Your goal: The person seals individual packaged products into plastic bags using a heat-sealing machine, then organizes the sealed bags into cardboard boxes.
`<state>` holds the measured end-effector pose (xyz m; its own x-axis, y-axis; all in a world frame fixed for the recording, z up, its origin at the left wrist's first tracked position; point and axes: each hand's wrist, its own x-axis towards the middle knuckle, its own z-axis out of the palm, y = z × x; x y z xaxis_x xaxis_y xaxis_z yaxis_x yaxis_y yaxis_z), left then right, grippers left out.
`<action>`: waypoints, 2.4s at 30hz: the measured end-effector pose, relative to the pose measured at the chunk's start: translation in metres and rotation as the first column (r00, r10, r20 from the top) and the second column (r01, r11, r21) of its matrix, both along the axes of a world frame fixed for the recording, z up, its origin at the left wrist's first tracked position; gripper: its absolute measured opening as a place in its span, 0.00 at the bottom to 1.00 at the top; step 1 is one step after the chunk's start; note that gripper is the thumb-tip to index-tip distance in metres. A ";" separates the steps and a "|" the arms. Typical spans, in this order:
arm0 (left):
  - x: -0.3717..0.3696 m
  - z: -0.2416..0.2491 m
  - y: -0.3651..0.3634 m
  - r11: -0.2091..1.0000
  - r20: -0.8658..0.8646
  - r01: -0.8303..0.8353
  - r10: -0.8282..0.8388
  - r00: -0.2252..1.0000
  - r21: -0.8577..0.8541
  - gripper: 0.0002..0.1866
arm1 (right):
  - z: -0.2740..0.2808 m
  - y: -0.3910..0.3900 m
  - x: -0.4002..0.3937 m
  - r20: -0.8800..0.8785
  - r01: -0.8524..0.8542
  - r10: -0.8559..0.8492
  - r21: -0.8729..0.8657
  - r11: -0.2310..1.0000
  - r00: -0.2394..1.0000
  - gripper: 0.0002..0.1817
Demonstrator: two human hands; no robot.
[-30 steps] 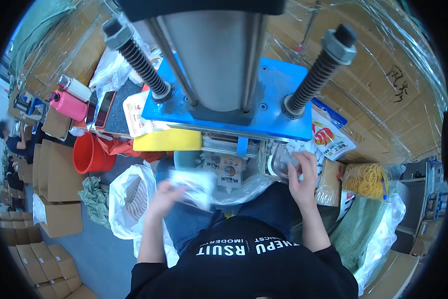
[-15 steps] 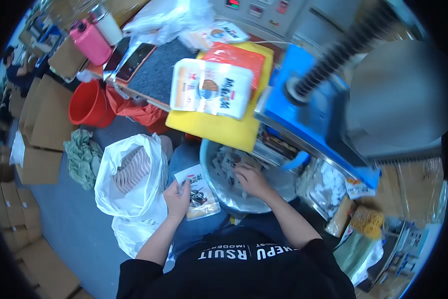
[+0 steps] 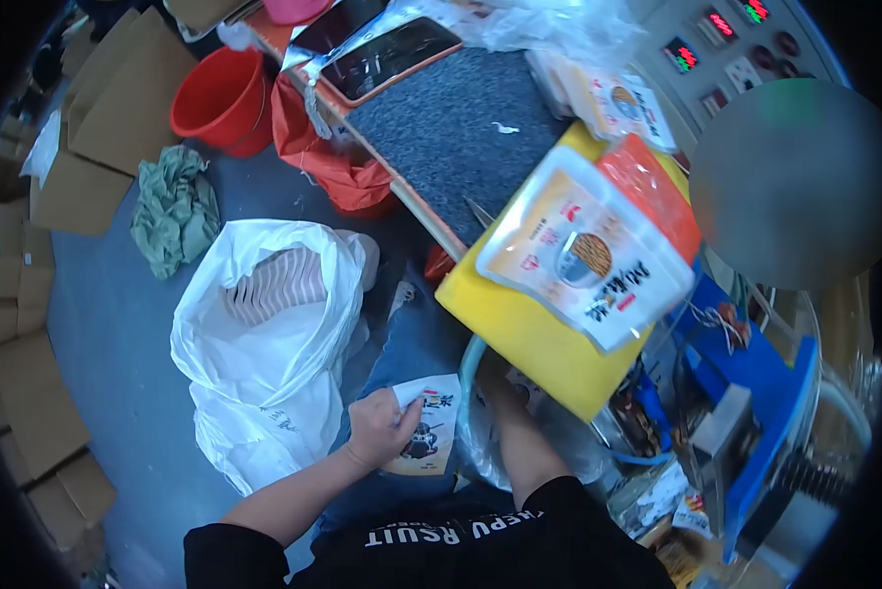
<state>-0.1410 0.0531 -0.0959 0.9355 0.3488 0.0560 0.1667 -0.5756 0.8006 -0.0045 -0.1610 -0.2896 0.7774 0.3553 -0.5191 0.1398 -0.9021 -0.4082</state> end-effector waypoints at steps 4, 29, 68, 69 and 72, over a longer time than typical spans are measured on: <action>0.003 -0.002 0.000 0.999 -0.025 0.028 -0.027 0.999 0.040 0.07 | -0.019 -0.028 -0.005 -0.066 -0.037 0.041 0.057 0.998 0.997 0.14; 0.009 0.012 -0.009 0.985 -0.133 -0.012 -0.012 0.991 -0.175 0.09 | 0.141 -0.068 -0.068 -0.348 0.535 -0.412 0.441 0.720 0.842 0.10; 0.039 0.155 -0.128 0.455 -0.129 0.351 -0.741 0.659 -0.818 0.10 | 0.373 -0.131 -0.108 0.059 0.223 -0.417 0.773 0.594 0.907 0.18; 0.044 0.150 -0.130 0.445 -0.128 0.308 -0.715 0.687 -0.841 0.10 | 0.367 -0.134 -0.109 0.005 0.295 -0.486 0.790 0.537 0.874 0.20; 0.077 0.137 -0.137 0.427 -0.162 0.138 -0.593 0.789 -0.893 0.12 | 0.363 -0.148 -0.107 0.007 0.352 -0.605 0.808 0.472 0.796 0.21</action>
<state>-0.0640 -0.0842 0.0412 0.8198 -0.3670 -0.4395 0.5314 0.2018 0.8227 -0.1115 -0.3094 0.0734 0.9995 0.0305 -0.0131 -0.0051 -0.2485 -0.9686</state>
